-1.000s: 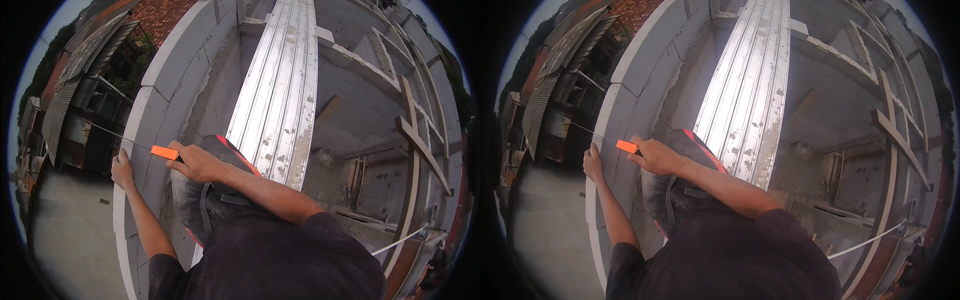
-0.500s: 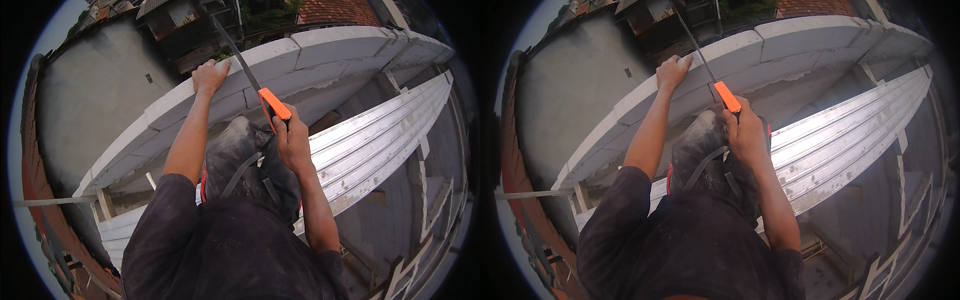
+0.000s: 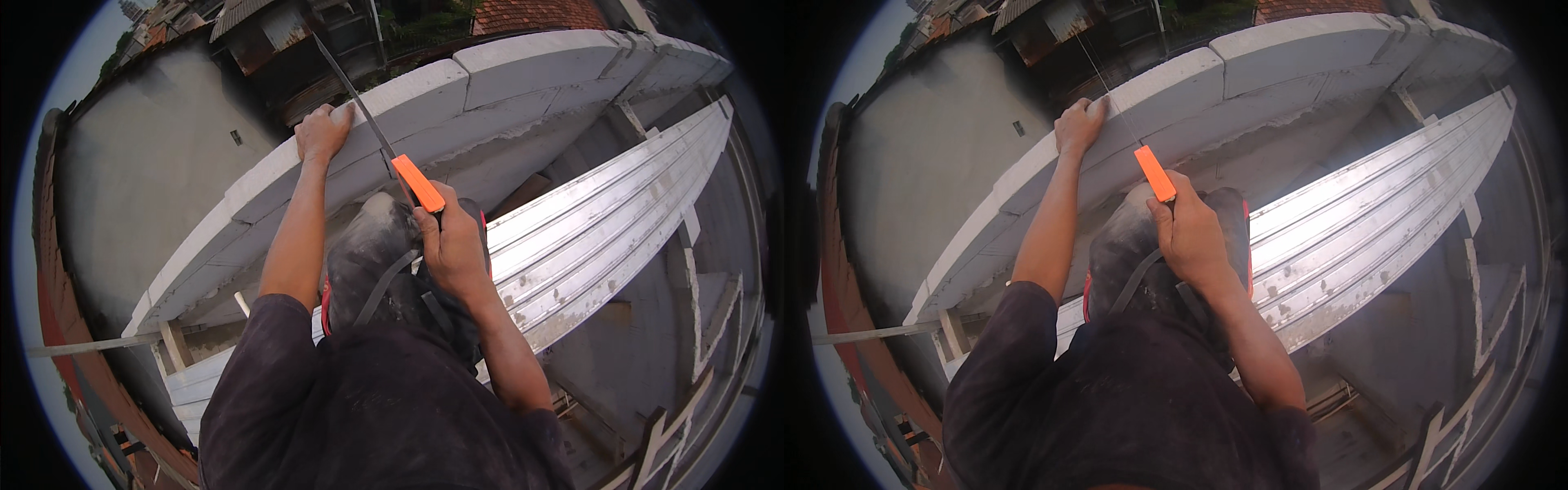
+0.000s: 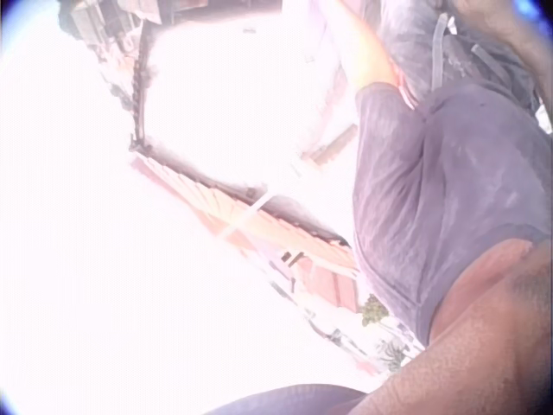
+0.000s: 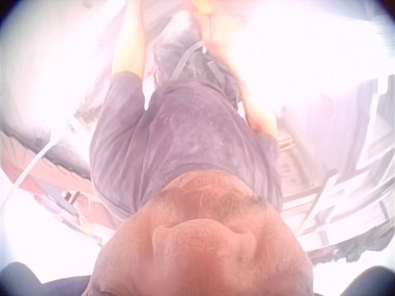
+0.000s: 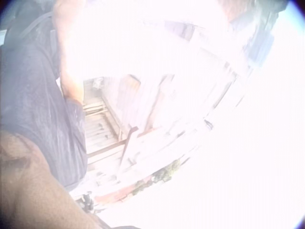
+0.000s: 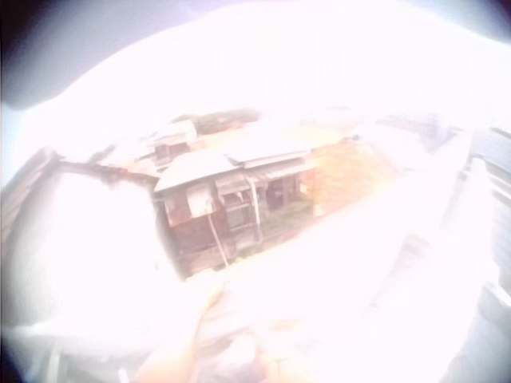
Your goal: The person uses a hand saw to cut a white concrete block on a rooftop. They hold the block with one hand and saw back and forth with the other, creating a cut line along the block's length.
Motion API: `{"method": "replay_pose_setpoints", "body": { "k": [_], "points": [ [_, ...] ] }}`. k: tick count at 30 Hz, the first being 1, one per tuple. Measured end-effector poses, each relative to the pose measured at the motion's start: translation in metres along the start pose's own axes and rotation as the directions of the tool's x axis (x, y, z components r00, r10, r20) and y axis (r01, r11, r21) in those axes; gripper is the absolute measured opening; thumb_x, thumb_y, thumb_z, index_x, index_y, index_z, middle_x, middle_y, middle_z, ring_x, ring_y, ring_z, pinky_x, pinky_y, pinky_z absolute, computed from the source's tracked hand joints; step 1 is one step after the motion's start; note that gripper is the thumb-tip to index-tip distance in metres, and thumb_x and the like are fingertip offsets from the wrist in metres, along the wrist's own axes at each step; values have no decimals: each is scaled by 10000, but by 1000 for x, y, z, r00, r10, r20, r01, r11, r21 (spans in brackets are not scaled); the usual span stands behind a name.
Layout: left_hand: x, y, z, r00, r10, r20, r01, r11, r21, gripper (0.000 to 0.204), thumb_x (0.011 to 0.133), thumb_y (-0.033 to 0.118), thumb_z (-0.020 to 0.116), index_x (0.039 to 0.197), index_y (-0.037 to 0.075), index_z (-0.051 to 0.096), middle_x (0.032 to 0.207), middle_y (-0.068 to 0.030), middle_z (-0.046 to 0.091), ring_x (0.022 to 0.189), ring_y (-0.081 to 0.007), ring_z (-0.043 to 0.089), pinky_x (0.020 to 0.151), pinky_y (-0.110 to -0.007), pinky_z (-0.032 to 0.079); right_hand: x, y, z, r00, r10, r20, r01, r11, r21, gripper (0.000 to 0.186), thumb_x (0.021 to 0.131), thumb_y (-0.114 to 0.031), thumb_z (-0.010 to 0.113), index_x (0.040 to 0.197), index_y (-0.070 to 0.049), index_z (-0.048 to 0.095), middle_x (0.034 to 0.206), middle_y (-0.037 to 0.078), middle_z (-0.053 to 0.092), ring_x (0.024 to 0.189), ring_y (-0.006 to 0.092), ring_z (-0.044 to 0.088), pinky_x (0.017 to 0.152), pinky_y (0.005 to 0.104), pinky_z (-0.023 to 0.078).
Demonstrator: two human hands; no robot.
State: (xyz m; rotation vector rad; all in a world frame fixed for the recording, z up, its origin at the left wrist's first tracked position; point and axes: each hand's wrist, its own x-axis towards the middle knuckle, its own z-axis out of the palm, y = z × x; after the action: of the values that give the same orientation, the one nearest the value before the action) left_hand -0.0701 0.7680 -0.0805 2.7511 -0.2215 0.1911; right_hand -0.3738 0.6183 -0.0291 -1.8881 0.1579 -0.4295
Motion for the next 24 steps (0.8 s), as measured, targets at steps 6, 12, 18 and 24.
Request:
{"method": "replay_pose_setpoints", "body": {
  "k": [6, 12, 18, 24],
  "points": [
    [4, -7, 3, 998, 55, -27, -54, 998, 38, 658, 974, 659, 556, 1271, 113, 771, 1202, -242, 776, 1185, -430, 718, 1064, -506, 520, 0, 2, 10, 999, -49, -18, 48, 997, -68, 373, 1072, -196, 642, 1382, -17, 535, 1051, 254, 706, 960, 509, 690, 802, 544, 535],
    [12, -3, 22, 992, 123, -37, -120, 991, 65, 630, 1002, 635, 528, 1238, 102, 765, 1169, -247, 775, 1126, -454, 723, 1010, -542, 531, 3, -7, -5, 999, 45, 29, -41, 992, -117, 396, 1086, -279, 601, 1350, -1, 500, 1128, 302, 696, 1012, 549, 677, 861, 600, 535],
    [33, -48, 31, 995, 99, 24, -100, 993, 63, 659, 1045, 671, 437, 1312, 139, 721, 1228, -177, 775, 1134, -443, 719, 953, -571, 542, 1, -11, -8, 990, 84, 113, -81, 996, -29, 421, 1086, -305, 595, 1294, 45, 487, 1122, 328, 699, 1027, 544, 682, 903, 600, 529],
    [42, -40, 48, 983, 183, -5, -182, 980, 79, 624, 1067, 637, 439, 1315, 126, 698, 1196, -197, 772, 1119, -462, 713, 934, -581, 543, -6, -12, -16, 990, 114, 83, -115, 993, 6, 426, 1081, -276, 594, 1335, 51, 497, 1127, 306, 705, 1042, 523, 685, 927, 589, 524]
  ]
}}
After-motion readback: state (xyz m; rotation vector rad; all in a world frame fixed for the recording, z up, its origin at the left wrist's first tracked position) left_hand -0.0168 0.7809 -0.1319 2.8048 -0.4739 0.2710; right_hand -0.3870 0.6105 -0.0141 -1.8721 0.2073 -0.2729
